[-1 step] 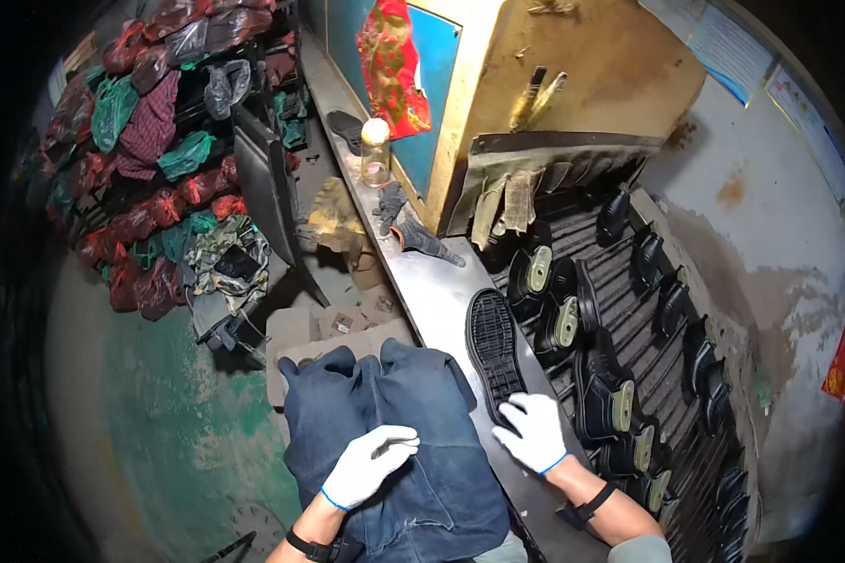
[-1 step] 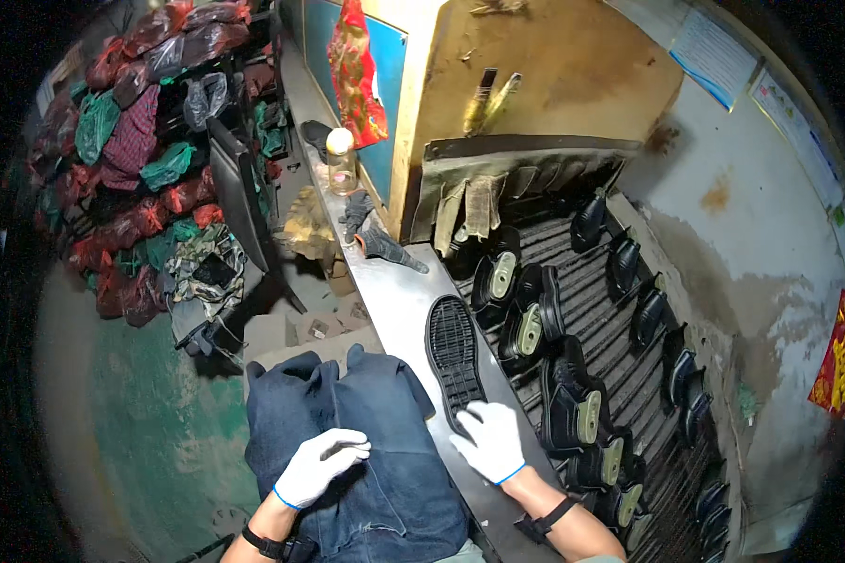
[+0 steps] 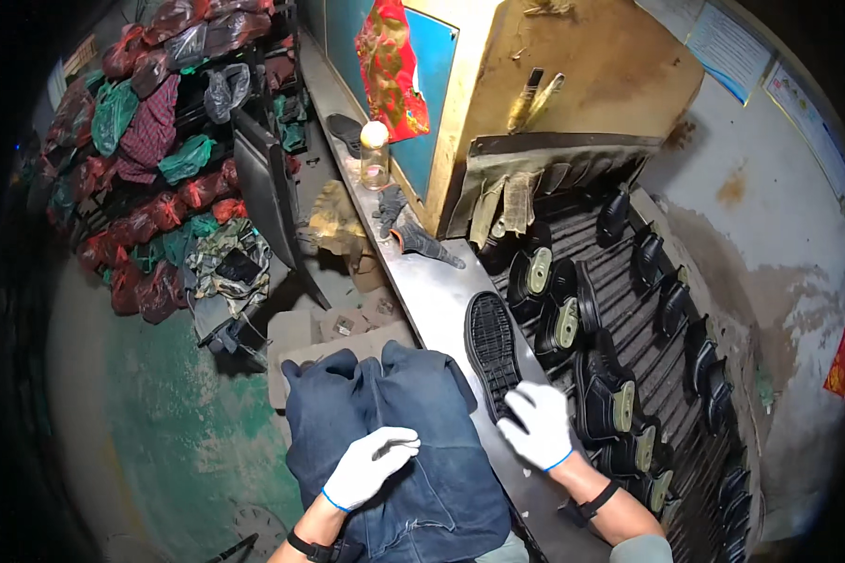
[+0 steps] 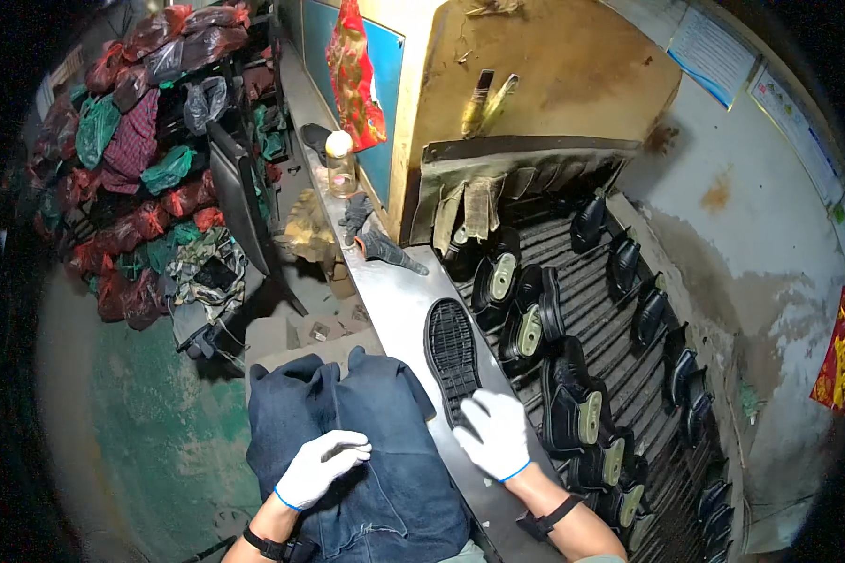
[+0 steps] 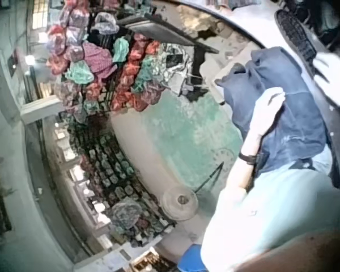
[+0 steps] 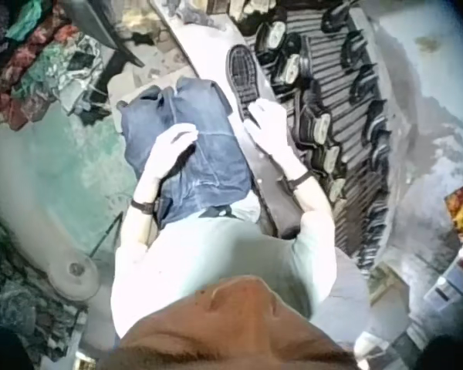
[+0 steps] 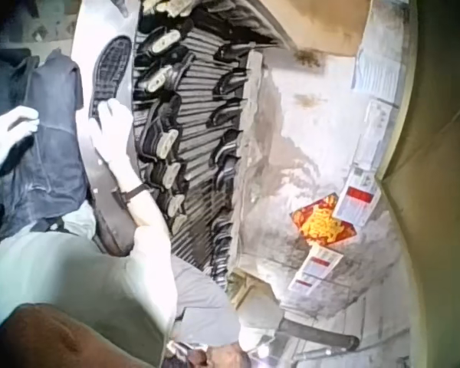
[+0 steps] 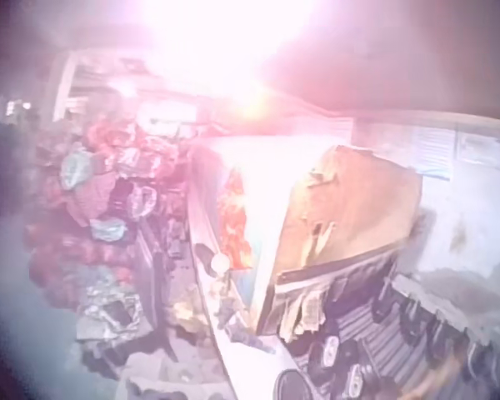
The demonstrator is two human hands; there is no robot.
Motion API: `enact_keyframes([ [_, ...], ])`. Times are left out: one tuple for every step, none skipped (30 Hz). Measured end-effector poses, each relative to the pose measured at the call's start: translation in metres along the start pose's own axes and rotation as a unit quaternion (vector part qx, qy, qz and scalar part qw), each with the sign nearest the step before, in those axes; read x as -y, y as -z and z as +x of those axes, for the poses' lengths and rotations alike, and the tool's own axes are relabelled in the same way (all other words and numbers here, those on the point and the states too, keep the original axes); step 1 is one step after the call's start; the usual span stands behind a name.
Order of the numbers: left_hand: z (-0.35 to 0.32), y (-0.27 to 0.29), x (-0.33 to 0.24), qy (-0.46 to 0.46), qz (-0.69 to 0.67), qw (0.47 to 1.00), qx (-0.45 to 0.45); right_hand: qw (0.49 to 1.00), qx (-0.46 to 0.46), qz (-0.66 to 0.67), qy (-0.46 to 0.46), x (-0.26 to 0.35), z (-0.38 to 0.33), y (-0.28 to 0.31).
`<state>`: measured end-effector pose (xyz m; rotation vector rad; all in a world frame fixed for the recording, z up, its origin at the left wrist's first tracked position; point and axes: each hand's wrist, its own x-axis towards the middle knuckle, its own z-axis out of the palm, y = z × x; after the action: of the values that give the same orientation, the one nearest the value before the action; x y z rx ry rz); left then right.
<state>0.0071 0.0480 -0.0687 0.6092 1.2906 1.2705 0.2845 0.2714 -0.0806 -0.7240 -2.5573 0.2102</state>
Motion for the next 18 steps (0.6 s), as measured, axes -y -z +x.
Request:
enact_keyframes([
  [-0.003,-0.001,-0.002,-0.006,0.003,1.000,-0.019,0.999,0.029,0.009,-0.037,-0.001,0.030,0.018],
  [-0.006,-0.004,-0.004,-0.012,0.004,1.000,-0.029,0.990,-0.125,-0.062,-0.014,-0.012,0.042,0.017],
  [-0.008,-0.004,-0.006,-0.008,0.006,1.000,-0.024,0.973,-0.207,-0.084,-0.056,-0.032,0.062,0.016],
  [-0.010,-0.003,-0.008,-0.005,0.006,1.000,-0.020,0.957,-0.218,-0.099,-0.161,-0.046,0.087,0.020],
  [-0.011,-0.002,-0.010,-0.003,0.007,1.000,-0.012,0.923,-0.220,-0.078,-0.304,-0.067,0.107,0.017],
  [-0.009,-0.013,-0.015,0.023,-0.048,0.998,-0.027,0.893,-0.239,-0.028,-0.380,-0.118,0.110,0.004],
  [0.000,-0.011,0.003,0.010,-0.033,0.999,0.032,0.870,-0.186,0.178,-0.420,-0.210,0.082,-0.001],
  [-0.005,-0.007,0.012,0.011,-0.061,0.998,0.033,0.840,-0.166,0.254,-0.450,-0.208,0.092,-0.008],
  [-0.010,-0.002,0.016,0.011,-0.089,0.995,0.038,0.803,-0.146,0.327,-0.476,-0.199,0.101,-0.004],
  [-0.018,-0.004,0.015,-0.008,-0.136,0.989,0.053,0.806,-0.167,0.362,-0.439,-0.158,0.108,0.001],
  [-0.018,0.003,0.030,-0.043,-0.196,0.974,0.107,0.805,-0.187,0.393,-0.404,-0.094,0.105,0.013],
  [-0.017,-0.006,0.021,-0.058,-0.227,0.966,0.113,0.816,-0.206,0.401,-0.361,-0.036,0.097,0.029],
  [-0.009,-0.019,0.008,-0.072,-0.254,0.956,0.124,0.872,-0.217,0.268,-0.347,0.011,0.078,0.034],
  [0.003,-0.029,0.004,-0.053,-0.248,0.960,0.121,0.932,-0.221,0.173,-0.229,0.032,0.036,0.035],
  [0.010,-0.046,-0.006,-0.093,-0.273,0.953,0.093,0.951,-0.193,0.175,-0.166,0.051,0.012,0.039],
  [0.016,-0.060,-0.014,-0.082,-0.308,0.946,0.057,0.965,-0.162,0.181,-0.099,0.070,-0.011,0.042],
  [0.021,-0.067,-0.020,-0.073,-0.338,0.938,0.018,0.949,-0.112,0.279,-0.090,0.084,-0.018,0.051],
  [0.021,-0.058,-0.025,-0.035,-0.280,0.958,0.058,0.953,-0.137,0.250,-0.105,0.077,-0.016,0.048],
])
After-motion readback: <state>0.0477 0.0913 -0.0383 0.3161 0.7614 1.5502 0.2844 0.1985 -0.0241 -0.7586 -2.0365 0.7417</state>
